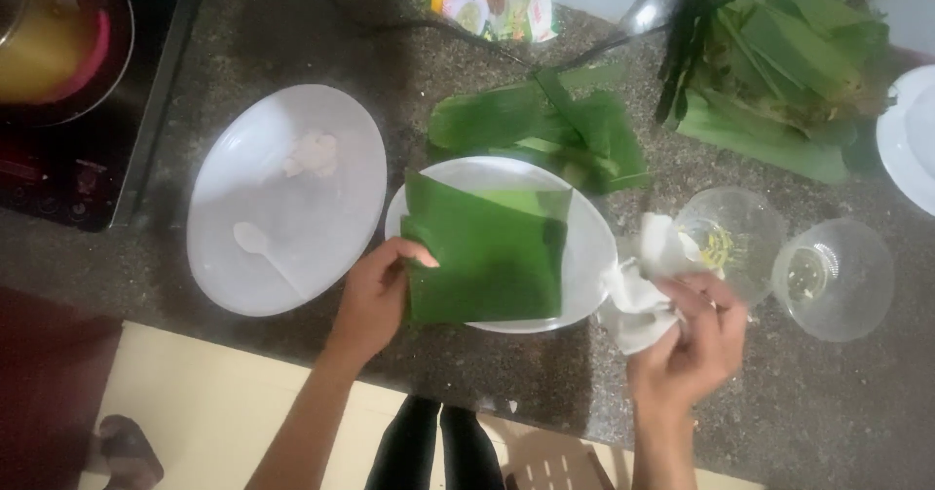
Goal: The person is cleaning banana leaves by wiping them with a white cloth on a plate.
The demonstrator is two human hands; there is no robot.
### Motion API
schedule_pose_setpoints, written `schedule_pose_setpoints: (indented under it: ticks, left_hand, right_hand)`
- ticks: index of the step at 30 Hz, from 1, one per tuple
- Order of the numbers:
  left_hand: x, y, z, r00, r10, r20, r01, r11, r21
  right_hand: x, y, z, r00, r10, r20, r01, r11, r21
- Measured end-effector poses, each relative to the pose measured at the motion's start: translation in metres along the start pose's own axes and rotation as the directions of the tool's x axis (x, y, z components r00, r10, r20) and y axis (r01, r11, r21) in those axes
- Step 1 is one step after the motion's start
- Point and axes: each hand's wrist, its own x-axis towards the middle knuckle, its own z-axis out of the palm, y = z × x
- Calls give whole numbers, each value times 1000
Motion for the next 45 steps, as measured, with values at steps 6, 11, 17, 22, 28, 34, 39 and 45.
schedule_pose_setpoints:
  ticks: [6, 11, 17, 22, 28, 34, 39, 45]
  left_hand:
    - [23, 49, -32, 946, 31, 322, 0, 995, -98]
    - [66, 130, -41, 560, 133, 818, -150, 987, -58]
    - [90, 122, -7, 714, -121, 690, 335, 924, -185]
    - [24, 17, -6, 658, -550, 514, 727, 643, -242]
    - [-7, 26, 10, 590, -786, 184, 644, 596, 480]
    - [19, 59, 11, 540, -837, 84, 801, 481, -358]
    - [48, 67, -12, 644, -758, 105, 763, 647, -8]
    - [61, 14, -7, 582, -797, 159, 695, 589, 413]
  right_hand:
    - [32, -20, -17, 985, 109, 137, -138, 965, 222]
    - [91, -46, -15, 561, 61, 826, -433, 872, 229]
    - [100, -97, 11, -132, 778, 615, -841, 241, -485]
    - [80, -112, 26, -199, 862, 467, -943, -38, -332]
    - [31, -92, 48, -209, 874, 438, -978, -177, -113]
    - [46, -96, 25, -196, 764, 615, -908, 95, -408]
    - [61, -72, -21, -250, 751, 611, -774, 224, -592]
    - [23, -71, 17, 326, 875, 359, -943, 326, 61]
